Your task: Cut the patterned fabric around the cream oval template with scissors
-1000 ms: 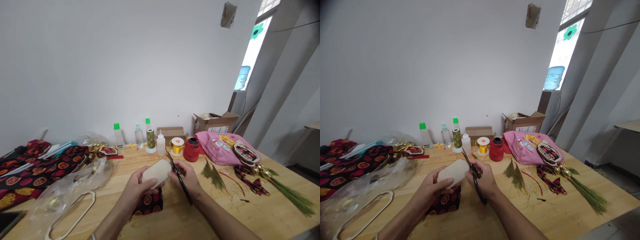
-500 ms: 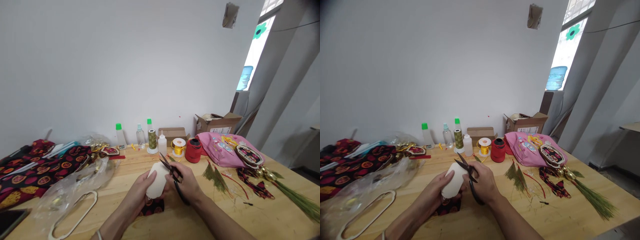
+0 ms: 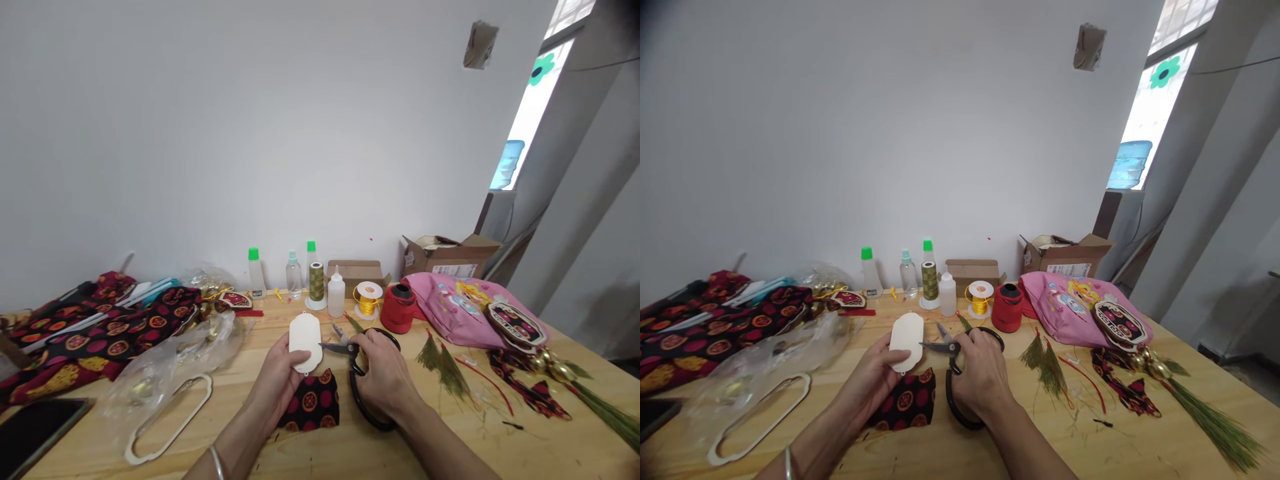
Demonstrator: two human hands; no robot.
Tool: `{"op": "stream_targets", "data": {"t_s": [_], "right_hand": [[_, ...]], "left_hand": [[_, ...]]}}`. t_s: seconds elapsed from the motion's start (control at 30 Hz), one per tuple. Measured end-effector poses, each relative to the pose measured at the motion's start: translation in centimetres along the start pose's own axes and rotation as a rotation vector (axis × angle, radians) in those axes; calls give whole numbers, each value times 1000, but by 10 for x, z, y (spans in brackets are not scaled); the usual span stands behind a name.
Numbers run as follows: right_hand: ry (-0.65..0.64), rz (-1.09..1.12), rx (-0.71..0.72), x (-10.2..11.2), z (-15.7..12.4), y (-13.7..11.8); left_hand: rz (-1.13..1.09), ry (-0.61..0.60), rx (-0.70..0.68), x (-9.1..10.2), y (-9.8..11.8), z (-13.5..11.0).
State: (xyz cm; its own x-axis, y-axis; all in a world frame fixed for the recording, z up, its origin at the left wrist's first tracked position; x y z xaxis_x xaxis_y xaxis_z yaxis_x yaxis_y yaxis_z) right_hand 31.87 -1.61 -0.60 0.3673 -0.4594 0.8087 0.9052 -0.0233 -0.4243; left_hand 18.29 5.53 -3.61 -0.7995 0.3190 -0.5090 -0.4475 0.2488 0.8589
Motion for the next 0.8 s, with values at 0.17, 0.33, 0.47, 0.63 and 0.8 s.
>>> {"op": "stream_targets", "data": {"t_s": [0.17,0.33,0.47,0.63,0.8], "right_hand": [[-34,11,-35,-2,-1,1],[-52,26,-61,-6,-2,4],[-48,-2,-97,-8,0,7],[-78,8,-88,-8,-1,5],[-66,-4,-105,-5,-3,6]], "left_hand": [[74,-64,-6,-8,0,-5],[120,-26,33,-1,-6,-6],[139,-66,89,-3,-15,-8],[118,-59,89,-4,-18,-9],[130,-86,104,-5,-16,-11]]}}
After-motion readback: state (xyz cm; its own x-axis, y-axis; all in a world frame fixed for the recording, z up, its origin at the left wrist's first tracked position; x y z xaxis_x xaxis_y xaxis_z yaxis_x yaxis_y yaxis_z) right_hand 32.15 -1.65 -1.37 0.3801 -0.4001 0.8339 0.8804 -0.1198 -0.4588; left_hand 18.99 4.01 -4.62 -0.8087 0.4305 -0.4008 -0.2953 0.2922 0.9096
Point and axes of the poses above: each hand's wrist, its own z-axis towards the middle knuckle, its own x-axis out of the back of the hand, y = z × x, the point moved 8 cm from there along z, towards the middle knuckle, and after that the axes turned 3 degrees about -x, right-handed, at the moved point
